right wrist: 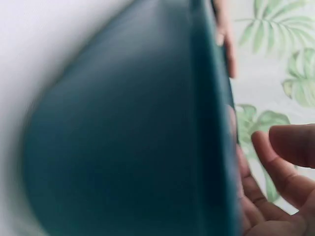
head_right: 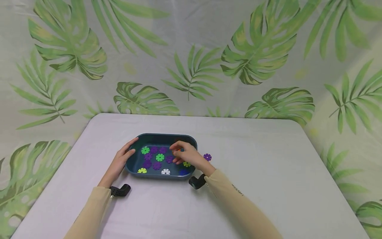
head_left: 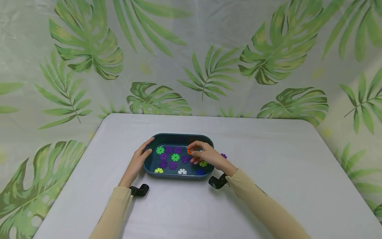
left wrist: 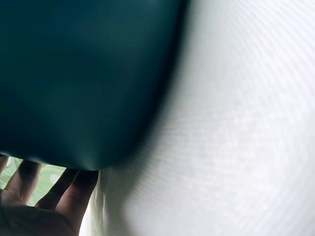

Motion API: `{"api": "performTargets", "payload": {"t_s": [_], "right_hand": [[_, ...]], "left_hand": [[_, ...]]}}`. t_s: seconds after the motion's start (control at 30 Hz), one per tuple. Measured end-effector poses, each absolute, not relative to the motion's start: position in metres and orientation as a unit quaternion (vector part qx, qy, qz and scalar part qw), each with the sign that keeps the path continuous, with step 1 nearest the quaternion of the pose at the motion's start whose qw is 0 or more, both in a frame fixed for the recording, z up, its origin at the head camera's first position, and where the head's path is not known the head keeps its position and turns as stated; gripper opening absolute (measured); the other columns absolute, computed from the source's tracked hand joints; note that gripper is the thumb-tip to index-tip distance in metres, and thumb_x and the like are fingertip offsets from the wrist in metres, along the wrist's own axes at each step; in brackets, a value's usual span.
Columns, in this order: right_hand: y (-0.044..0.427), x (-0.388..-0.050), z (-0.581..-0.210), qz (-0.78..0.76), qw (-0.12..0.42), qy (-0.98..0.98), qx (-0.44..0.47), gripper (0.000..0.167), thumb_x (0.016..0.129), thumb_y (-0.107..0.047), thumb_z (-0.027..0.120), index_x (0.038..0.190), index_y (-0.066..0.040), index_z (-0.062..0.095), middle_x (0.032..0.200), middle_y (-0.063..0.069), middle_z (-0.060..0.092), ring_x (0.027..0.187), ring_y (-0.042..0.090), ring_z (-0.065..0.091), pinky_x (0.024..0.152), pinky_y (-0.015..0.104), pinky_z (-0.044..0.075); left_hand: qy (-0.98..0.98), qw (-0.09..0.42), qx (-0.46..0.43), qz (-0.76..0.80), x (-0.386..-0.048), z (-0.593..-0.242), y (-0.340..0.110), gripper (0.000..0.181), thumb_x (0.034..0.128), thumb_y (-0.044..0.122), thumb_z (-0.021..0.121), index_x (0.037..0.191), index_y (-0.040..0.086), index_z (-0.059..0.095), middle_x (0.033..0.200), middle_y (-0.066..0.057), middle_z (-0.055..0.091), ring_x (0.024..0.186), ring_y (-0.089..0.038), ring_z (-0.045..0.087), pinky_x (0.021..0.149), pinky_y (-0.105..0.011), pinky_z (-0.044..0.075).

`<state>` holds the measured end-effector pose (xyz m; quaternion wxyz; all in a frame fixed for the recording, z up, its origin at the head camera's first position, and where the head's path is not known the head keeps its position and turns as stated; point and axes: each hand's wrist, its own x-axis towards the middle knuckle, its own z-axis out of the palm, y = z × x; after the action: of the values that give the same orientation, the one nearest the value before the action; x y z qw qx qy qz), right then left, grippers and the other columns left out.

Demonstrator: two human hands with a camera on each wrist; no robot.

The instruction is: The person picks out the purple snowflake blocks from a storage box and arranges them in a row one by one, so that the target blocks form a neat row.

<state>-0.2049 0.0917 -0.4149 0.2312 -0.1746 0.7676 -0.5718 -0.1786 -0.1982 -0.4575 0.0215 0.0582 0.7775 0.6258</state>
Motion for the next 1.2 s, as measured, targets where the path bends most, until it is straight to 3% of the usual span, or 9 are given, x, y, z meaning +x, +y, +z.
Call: {"api": "performTargets", "payload": {"t_s": [0.1,0.23,0.37,0.57,0.77,0.93,1.2], "right_hand": [[0.080,-0.207,-0.421,-0.561,0.257,0.770,-0.165,0.030,0.096,-0.002,0.048,0.124,0.008,0.051,0.117,0.027,0.053,0.081,0.027,0.066,0.073,0.036,0.057],[0.068,-0.208,-0.429,-0.554,0.278,0.772,-0.137,0.031,0.095,0.001,0.047,0.125,0.006,0.051,0.120,0.023,0.052,0.082,0.026,0.065,0.075,0.035,0.056],[0.061,-0.208,-0.435,-0.546,0.281,0.780,-0.126,0.032,0.093,0.004,0.046,0.124,0.007,0.052,0.121,0.021,0.051,0.082,0.025,0.064,0.076,0.035,0.056],[0.057,-0.207,-0.438,-0.533,0.272,0.791,-0.124,0.031,0.089,0.008,0.046,0.119,0.008,0.056,0.115,0.019,0.054,0.076,0.021,0.061,0.074,0.031,0.056],[0.056,-0.208,-0.439,-0.504,0.235,0.817,-0.152,0.023,0.086,0.013,0.051,0.106,0.009,0.061,0.087,0.015,0.055,0.064,0.018,0.061,0.063,0.030,0.056],[0.058,-0.208,-0.440,-0.478,0.209,0.837,-0.163,0.012,0.090,0.006,0.056,0.099,0.002,0.063,0.069,0.008,0.051,0.055,0.014,0.058,0.054,0.026,0.052],[0.079,-0.206,-0.422,-0.554,0.191,0.794,-0.161,0.017,0.093,0.002,0.056,0.108,0.003,0.063,0.082,0.011,0.057,0.062,0.019,0.061,0.065,0.040,0.057]], "left_hand": [[0.775,0.024,0.063,0.628,-0.175,-0.449,-0.196,0.046,0.1030,0.009,0.041,0.149,0.007,0.034,0.155,-0.014,0.023,0.143,-0.032,0.014,0.113,-0.053,0.010],[0.775,0.020,0.064,0.629,-0.178,-0.456,-0.199,0.046,0.1034,0.013,0.041,0.149,0.011,0.036,0.155,-0.011,0.024,0.143,-0.029,0.015,0.114,-0.051,0.011],[0.778,0.011,0.064,0.625,-0.183,-0.469,-0.201,0.045,0.1037,0.017,0.042,0.149,0.018,0.038,0.155,-0.006,0.026,0.143,-0.025,0.017,0.114,-0.050,0.012],[0.778,0.004,0.070,0.625,-0.185,-0.474,-0.202,0.045,0.1037,0.019,0.042,0.149,0.018,0.038,0.155,-0.006,0.027,0.143,-0.025,0.016,0.114,-0.051,0.011],[0.771,0.013,0.065,0.633,-0.184,-0.469,-0.201,0.045,0.1039,0.016,0.041,0.149,0.016,0.037,0.155,-0.007,0.025,0.143,-0.025,0.015,0.114,-0.049,0.010],[0.770,0.021,0.064,0.635,-0.176,-0.452,-0.196,0.046,0.1035,0.011,0.040,0.149,0.008,0.035,0.155,-0.012,0.024,0.143,-0.029,0.014,0.114,-0.051,0.010],[0.776,0.027,0.060,0.627,-0.169,-0.439,-0.193,0.046,0.1039,0.012,0.039,0.149,0.006,0.033,0.155,-0.014,0.023,0.143,-0.029,0.014,0.114,-0.049,0.012]]}}
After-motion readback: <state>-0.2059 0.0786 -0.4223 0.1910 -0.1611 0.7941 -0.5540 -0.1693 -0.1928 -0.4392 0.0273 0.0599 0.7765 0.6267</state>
